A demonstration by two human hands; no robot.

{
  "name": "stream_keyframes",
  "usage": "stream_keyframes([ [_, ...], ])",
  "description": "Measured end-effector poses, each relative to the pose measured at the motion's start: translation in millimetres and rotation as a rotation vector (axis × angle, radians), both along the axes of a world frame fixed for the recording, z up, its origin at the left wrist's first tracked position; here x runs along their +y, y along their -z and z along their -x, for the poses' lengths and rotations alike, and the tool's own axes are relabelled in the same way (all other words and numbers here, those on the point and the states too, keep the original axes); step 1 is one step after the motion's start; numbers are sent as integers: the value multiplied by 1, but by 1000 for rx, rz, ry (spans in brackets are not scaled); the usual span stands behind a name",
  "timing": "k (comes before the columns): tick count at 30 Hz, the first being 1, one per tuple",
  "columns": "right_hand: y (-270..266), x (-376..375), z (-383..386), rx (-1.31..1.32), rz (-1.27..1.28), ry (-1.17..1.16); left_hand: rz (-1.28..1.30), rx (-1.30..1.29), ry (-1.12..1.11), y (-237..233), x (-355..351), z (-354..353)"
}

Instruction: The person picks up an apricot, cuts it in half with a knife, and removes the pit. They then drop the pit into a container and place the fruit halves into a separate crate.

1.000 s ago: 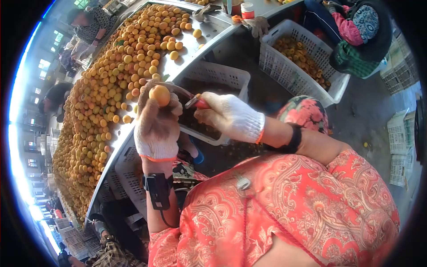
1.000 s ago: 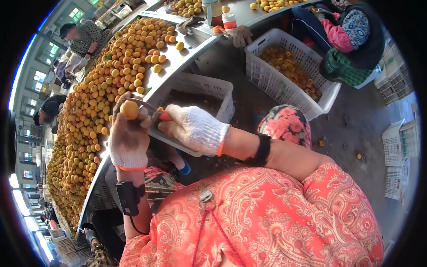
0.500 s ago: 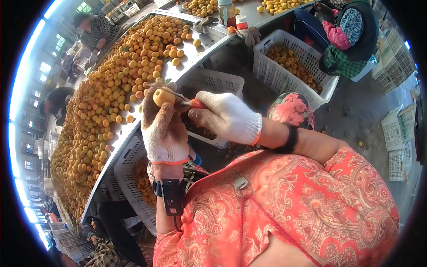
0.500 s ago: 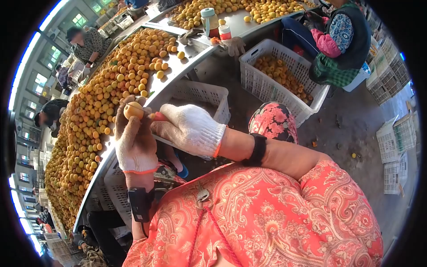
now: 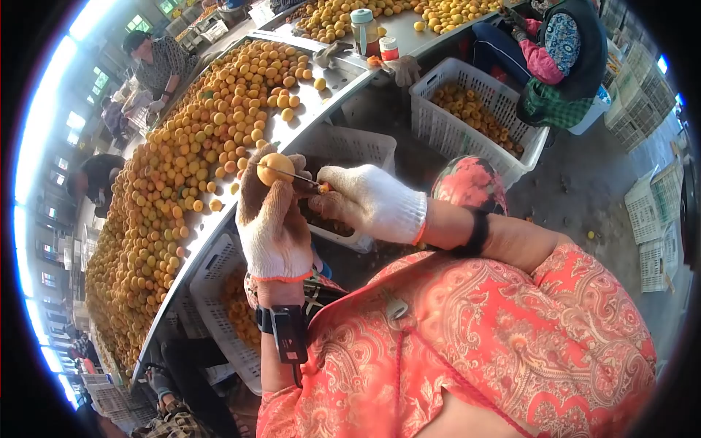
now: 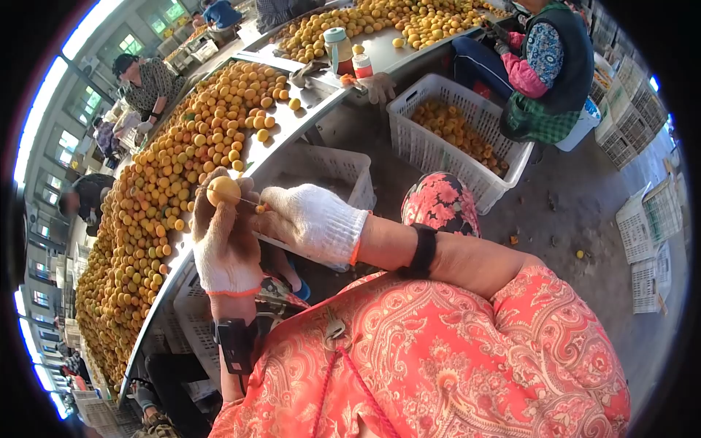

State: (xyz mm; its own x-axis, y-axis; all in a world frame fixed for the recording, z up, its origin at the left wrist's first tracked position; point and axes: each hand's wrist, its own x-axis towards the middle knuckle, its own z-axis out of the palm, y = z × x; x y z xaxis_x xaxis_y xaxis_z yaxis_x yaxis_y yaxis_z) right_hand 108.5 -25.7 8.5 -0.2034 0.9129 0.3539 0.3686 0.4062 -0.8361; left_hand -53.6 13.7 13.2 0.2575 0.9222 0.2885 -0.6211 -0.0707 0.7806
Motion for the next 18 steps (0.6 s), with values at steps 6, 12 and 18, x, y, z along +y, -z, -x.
stream_keyframes([
  [6, 10, -1, 3, 7, -27, 43, 62, 6, -9, 5, -2, 0],
  [12, 0, -6, 7, -32, 51, 101, 100, -99, 4, -4, -9, -16],
  [18, 1, -1, 11, -54, -75, 213, 182, -151, -11, -7, -7, -28],
])
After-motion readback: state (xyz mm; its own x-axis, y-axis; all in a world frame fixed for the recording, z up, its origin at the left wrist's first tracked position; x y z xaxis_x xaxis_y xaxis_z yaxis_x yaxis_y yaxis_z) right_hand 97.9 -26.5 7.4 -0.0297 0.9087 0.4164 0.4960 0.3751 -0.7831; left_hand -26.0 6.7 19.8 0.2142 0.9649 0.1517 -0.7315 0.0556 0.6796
